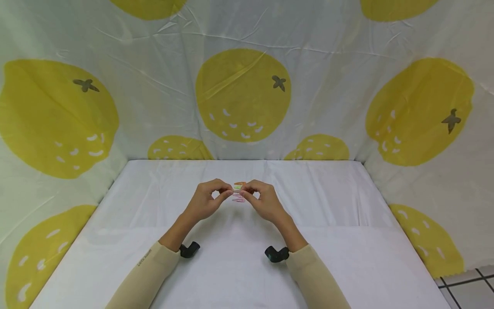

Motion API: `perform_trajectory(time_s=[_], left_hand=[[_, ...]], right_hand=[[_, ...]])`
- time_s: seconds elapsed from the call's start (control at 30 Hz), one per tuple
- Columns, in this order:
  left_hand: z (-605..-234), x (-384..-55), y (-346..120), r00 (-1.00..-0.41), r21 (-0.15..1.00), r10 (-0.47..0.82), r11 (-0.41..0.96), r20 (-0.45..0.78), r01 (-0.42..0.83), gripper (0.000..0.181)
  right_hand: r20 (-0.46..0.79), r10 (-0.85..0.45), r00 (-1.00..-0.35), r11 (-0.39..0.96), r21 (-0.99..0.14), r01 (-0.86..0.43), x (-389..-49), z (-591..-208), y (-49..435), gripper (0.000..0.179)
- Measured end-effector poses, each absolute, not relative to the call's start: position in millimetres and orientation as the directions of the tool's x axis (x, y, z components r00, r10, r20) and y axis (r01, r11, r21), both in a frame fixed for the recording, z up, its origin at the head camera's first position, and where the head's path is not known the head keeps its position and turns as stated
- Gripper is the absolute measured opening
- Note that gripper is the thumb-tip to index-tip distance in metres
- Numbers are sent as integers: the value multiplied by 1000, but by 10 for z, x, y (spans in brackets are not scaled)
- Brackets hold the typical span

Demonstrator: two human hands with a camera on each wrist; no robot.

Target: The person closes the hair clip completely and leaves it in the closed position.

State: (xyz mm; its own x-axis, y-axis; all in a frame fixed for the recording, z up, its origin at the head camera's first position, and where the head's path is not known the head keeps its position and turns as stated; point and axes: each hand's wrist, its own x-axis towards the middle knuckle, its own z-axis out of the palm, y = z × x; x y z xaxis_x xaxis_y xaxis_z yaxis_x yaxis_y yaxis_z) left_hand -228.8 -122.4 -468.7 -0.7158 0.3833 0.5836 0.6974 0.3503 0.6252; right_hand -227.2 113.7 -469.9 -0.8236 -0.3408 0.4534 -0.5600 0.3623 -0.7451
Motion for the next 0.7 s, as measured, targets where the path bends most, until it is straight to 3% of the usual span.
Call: perform_trajectory(time_s=[0.37, 0.7], left_hand=[[-4709, -2302, -1232, -715, 619, 378, 360, 588, 698, 6], [-4716, -2317, -1238, -805, 672, 356, 445, 474, 592, 11]], right_hand=[[452, -301, -840, 349, -767, -538, -2270, -4718, 1127, 6], [442, -222, -869, 381, -781, -495, -2244, -4723, 1094, 8]])
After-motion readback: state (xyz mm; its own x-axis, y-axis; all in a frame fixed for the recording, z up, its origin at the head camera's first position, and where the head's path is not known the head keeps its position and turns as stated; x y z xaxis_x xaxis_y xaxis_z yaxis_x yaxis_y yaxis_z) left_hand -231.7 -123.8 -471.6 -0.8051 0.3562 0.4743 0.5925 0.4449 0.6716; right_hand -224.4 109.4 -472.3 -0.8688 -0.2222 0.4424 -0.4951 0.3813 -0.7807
